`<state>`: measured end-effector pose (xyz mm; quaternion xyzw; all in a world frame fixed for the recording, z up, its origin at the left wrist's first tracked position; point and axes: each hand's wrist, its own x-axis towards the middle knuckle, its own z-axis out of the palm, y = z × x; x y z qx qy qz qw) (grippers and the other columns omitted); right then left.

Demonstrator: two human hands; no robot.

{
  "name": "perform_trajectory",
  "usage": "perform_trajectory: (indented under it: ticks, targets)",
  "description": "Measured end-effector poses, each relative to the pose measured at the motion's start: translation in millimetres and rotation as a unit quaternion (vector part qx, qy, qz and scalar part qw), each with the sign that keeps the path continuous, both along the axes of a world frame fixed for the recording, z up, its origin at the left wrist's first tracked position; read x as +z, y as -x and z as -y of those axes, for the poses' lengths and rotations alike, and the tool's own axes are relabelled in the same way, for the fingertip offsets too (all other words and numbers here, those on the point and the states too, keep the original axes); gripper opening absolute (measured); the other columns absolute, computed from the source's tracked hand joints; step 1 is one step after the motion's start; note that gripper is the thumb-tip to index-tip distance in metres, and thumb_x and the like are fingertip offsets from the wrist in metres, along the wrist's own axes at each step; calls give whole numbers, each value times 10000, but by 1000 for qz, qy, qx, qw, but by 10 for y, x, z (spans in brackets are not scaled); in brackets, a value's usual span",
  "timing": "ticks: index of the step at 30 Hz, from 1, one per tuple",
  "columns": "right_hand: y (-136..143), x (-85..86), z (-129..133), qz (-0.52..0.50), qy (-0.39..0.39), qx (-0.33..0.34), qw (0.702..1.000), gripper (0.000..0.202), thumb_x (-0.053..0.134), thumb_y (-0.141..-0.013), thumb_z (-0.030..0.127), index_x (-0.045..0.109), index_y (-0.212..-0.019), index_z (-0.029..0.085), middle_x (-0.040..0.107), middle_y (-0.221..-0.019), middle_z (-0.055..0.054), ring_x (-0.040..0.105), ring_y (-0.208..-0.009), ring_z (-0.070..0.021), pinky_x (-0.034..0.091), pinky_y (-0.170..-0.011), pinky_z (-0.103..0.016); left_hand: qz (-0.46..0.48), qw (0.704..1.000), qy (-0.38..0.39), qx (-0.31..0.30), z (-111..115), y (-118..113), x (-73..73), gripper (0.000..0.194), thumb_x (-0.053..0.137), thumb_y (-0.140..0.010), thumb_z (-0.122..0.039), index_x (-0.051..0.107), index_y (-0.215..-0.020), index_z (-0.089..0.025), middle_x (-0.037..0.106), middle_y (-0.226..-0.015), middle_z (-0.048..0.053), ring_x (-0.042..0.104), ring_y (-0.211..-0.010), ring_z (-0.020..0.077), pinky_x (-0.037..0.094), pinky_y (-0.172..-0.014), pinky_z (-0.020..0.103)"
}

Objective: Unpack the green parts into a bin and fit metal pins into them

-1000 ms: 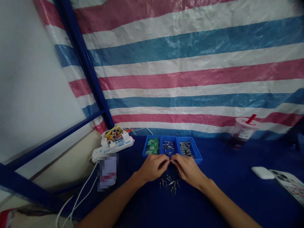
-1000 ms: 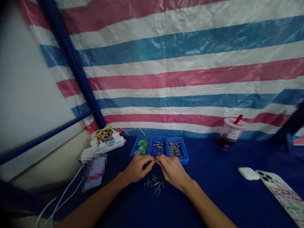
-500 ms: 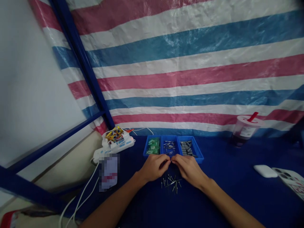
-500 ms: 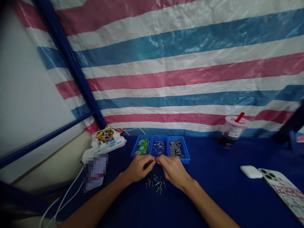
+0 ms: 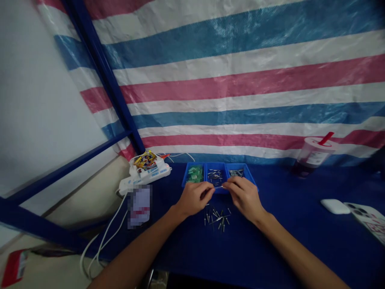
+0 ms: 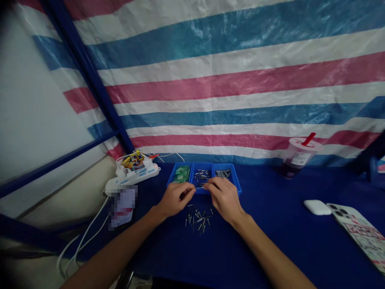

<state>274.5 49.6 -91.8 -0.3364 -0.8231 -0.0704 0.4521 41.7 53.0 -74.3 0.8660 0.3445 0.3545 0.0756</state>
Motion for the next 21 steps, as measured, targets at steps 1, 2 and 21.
perform_trajectory:
  ticks: [1,2,21]
  targets:
    - [-5,19,-4,-23,-10,-8,1000,229,511,-997,152,718,-1065,224,706,-982,-88,653,-862,-224,504,-756,-368,7,1000,-2,10,-5,0,-7,218,514,-1015,-300,677,-946,-174,661,-684,-6,569,-565,99,426,-589,230]
    - [-4,41,-11,-55,-19,-18,998,213,530,-993,166,717,-1070,231,701,-973,-87,649,-861,-226,505,-759,-370,11,1000,-2,20,-13,4,-13,225,513,-1014,-306,683,-947,-174,650,-661,-10,566,-554,98,423,-581,227]
    - [38,-14,1,128,83,51,987,248,445,-1033,172,654,-1166,197,702,-868,-34,631,-719,-169,430,-695,-297,-233,963,131,-28,-124,245,42,77,703,-860,-256,769,-854,-216,668,-605,-8,573,-503,145,334,-506,255]
